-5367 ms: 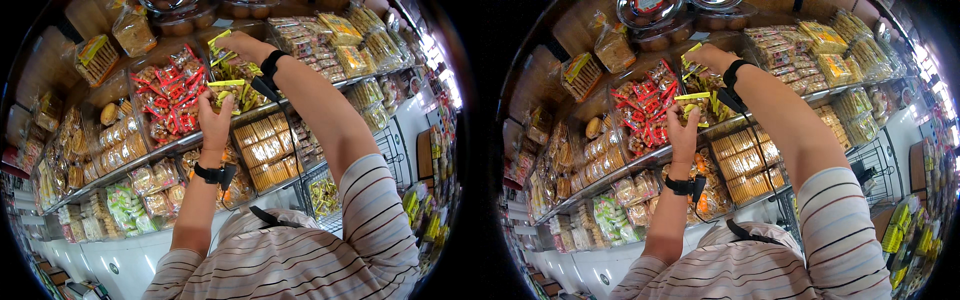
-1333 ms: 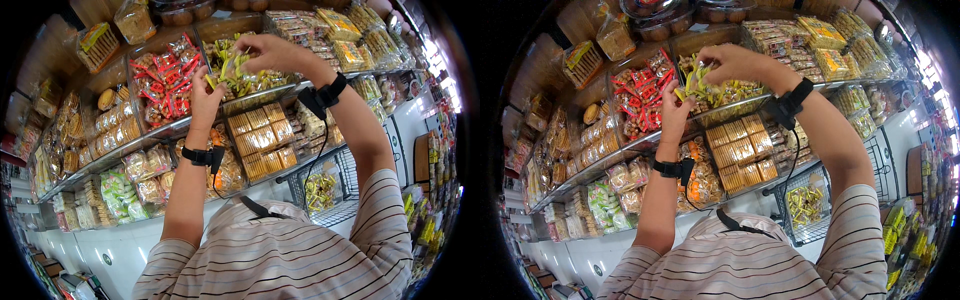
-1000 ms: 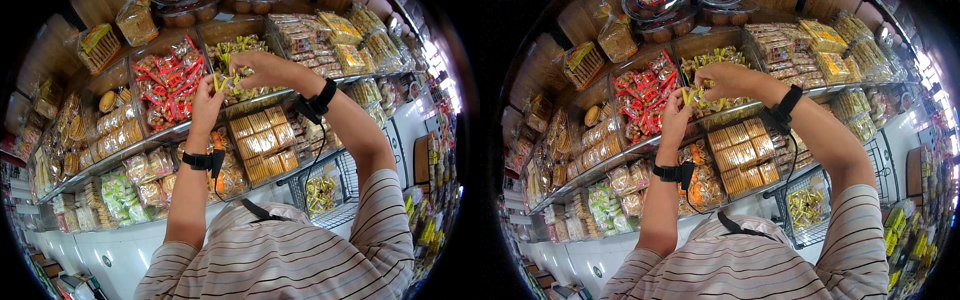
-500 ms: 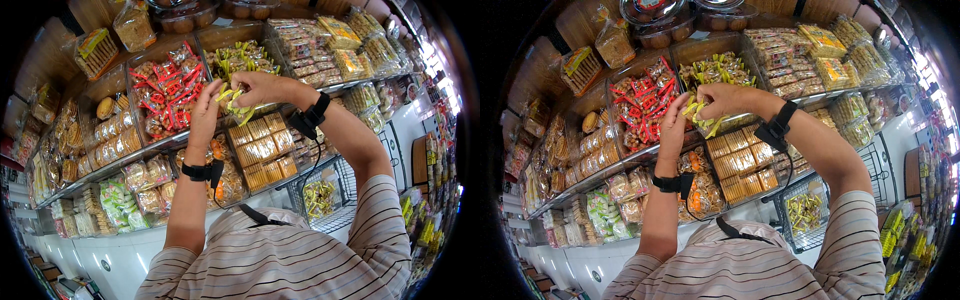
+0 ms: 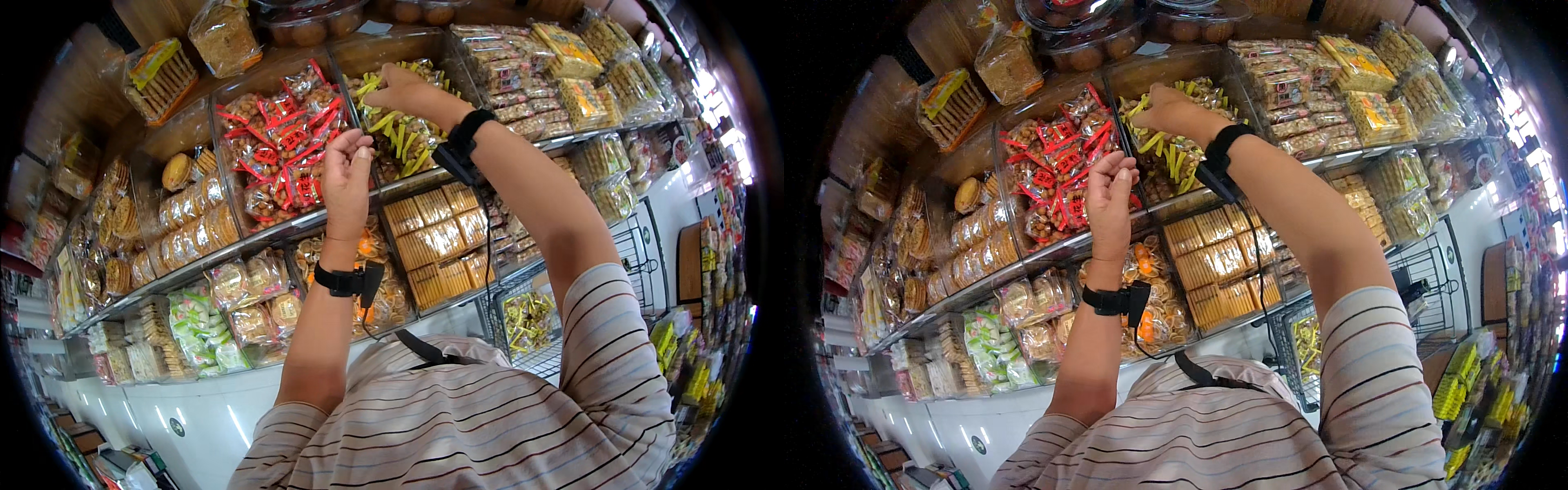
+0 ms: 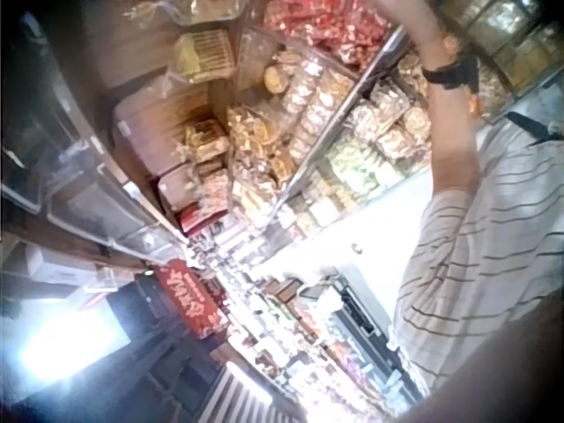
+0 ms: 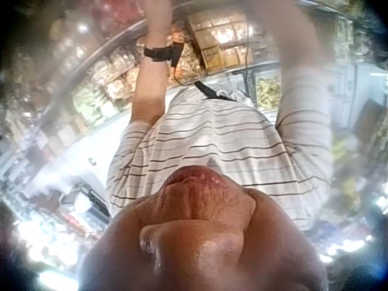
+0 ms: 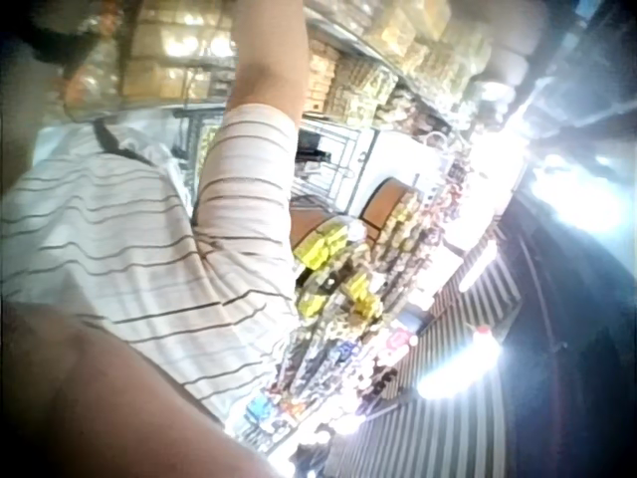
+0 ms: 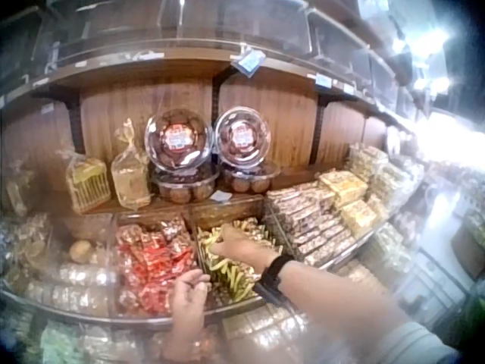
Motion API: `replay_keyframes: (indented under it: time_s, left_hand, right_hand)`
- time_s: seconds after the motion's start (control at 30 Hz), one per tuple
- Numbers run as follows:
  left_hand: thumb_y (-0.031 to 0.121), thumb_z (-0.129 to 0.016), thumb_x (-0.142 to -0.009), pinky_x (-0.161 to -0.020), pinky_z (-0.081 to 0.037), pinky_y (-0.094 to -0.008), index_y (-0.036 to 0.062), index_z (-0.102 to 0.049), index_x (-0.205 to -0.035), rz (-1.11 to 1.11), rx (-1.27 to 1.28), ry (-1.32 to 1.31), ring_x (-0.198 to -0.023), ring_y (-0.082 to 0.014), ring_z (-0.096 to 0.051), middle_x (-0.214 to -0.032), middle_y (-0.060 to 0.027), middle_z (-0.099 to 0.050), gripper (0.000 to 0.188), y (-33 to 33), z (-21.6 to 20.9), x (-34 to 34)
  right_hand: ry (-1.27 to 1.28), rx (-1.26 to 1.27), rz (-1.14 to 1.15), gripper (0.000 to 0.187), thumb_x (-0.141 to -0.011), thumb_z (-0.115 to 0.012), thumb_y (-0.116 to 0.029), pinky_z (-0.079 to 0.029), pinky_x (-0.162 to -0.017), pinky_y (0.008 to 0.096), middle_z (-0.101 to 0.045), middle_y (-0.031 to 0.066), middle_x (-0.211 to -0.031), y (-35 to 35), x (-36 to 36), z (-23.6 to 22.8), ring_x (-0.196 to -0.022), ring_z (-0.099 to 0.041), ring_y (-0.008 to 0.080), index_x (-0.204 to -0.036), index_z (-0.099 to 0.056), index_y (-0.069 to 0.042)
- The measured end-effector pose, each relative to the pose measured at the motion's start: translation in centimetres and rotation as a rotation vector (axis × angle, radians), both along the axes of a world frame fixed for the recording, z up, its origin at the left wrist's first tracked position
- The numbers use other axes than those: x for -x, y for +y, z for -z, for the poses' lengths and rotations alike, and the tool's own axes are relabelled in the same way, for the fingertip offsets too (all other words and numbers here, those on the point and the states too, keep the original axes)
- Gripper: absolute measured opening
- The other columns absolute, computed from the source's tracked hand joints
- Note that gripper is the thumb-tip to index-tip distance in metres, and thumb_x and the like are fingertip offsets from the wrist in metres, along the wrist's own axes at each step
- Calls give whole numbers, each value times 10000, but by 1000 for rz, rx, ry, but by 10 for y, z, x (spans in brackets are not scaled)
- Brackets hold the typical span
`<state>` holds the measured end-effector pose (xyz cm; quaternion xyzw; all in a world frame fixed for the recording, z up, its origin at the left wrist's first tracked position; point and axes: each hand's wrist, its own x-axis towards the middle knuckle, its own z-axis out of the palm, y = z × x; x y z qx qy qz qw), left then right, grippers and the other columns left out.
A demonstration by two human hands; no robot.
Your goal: The person picks up several small packets of snacks from a store shelf, places them into a plastic container inside a shopping cart, and repeats this process by selecting more snack packets and adding them to the container.
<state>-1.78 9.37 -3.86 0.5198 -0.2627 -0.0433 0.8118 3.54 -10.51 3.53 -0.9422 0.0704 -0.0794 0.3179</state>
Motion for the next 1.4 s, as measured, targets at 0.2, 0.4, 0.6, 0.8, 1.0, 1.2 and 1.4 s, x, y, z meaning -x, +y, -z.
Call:
replay_keyframes:
  time_s: [0.2,0.4,0.6,0.8,1.0,1.2,1.4]
  left_hand:
    - [75,-521,-1013,-943,-495,-300,-25,-513,-1269,9,-25,-20,-1037,-155,-593,-1162,-105,-614,275,0,1,1]
    - [86,-521,-1018,-936,-496,-302,-23,-520,-1258,9,-59,-57,-1037,-156,-594,-1155,-103,-615,264,3,0,1]
    - [98,-517,-1023,-911,-489,-297,-19,-530,-1239,27,-68,-50,-1012,-147,-590,-1137,-94,-623,247,1,0,2]
    - [98,-521,-1021,-893,-490,-288,-21,-540,-1221,15,-87,-52,-976,-131,-591,-1107,-78,-640,234,4,1,0]
    - [94,-525,-1019,-883,-492,-287,-21,-556,-1202,27,-83,-46,-959,-129,-592,-1090,-79,-644,219,2,0,3]
    - [100,-523,-1022,-874,-499,-287,-18,-560,-1200,23,-84,-50,-949,-128,-595,-1079,-79,-646,217,5,-1,3]
    - [117,-524,-1024,-873,-498,-289,-8,-571,-1188,13,-103,-37,-939,-133,-597,-1059,-77,-653,212,1,-2,5]
  right_hand:
    - [-9,227,-39,634,-790,-706,-362,-523,-902,457,-614,279,-1195,12,-17,13,-1053,-638,420,-1216,-528,73]
    - [-71,565,-22,476,-907,-620,-348,-503,-937,477,-583,230,-1192,33,-19,35,-1107,-611,402,-1233,-539,-11]
    - [-135,572,-67,502,-905,-606,-346,-497,-928,482,-556,231,-1196,20,-18,43,-1101,-586,431,-1299,-509,-51]
    - [-156,416,-115,533,-876,-644,-353,-476,-964,473,-551,240,-1194,10,0,27,-1130,-560,434,-1290,-534,-36]
    - [-272,480,-105,402,-867,-666,-307,-498,-879,476,-583,204,-1138,4,2,37,-1034,-595,405,-1183,-594,-69]
    - [-396,410,-82,257,-878,-644,-243,-511,-801,474,-641,174,-968,14,19,22,-904,-635,376,-1074,-611,-80]
    - [-141,373,-187,202,-870,-594,-152,-543,-706,468,-687,192,-897,22,34,12,-825,-679,372,-1035,-634,-42]
